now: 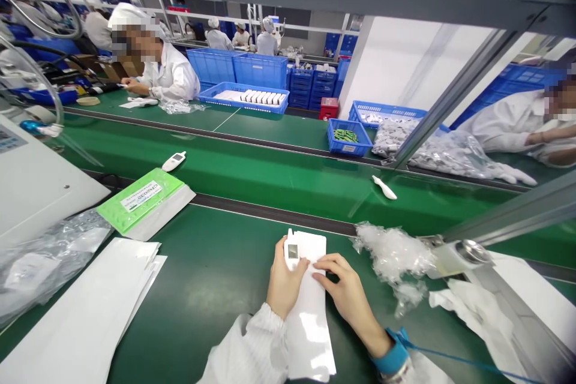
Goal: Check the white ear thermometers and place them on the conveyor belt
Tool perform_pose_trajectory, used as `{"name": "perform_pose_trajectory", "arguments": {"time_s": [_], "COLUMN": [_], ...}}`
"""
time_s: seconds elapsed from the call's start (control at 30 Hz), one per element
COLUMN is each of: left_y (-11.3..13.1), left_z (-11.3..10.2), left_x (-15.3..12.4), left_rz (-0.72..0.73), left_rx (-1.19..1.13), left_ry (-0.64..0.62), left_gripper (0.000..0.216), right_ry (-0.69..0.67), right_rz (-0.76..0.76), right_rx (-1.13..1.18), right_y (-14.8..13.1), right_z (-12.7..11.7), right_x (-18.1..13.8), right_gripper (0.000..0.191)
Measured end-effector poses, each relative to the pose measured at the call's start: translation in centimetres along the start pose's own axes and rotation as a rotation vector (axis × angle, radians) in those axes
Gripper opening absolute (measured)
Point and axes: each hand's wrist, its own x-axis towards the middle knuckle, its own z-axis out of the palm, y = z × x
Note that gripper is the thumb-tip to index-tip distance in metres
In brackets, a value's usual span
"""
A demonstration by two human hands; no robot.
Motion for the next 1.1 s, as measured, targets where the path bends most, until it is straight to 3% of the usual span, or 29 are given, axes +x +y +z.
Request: {"name": "perform_pose_trajectory", "arguments": {"time_s": [0.27,0.77,0.8,0.9,1.0,1.1], "left_y": [-0.7,0.2,0.4,1.5,3.7,6.1], "left_z": [-0.1,-0.3,-0.4,-0.5,-0.4,-0.2], "left_x": [0.2,0.6,0.6,0.2,-1.0,-2.6], "left_rz": [0.02,0.021,0.015,0.003,-0.038,-0.136], "left_rx": [0.07,0.094,0.078,0.02,-0.06,-0.088], "left_ry": [0.008,-0.051,-0.062,-0.117,-0.25,-0.407], "left_gripper": [0.056,0.057,0.06,0.068,0.077,0.093], "right_ry": [-0.03,-0.135,-0.142,-0.187,-0.259,-0.176], "right_rz": [-0.013,-0.068,-0.083,-0.078,-0.056,-0.154], "right_rx": [-0.012,-0.113,-0.105,0.043,0.221,0.189], "right_y": [0.2,-2.0,-2.5,-4.8,-7.4,-9.0], "right_z": [-0.1,-0.6,-0.9,-2.1,-3.5,-4.3], "right_x": [0.5,-0.5,-0.3,0.1,0.7,1.5], "right_gripper": [0.018,0.002,0.009,0.016,0.014,0.011]}}
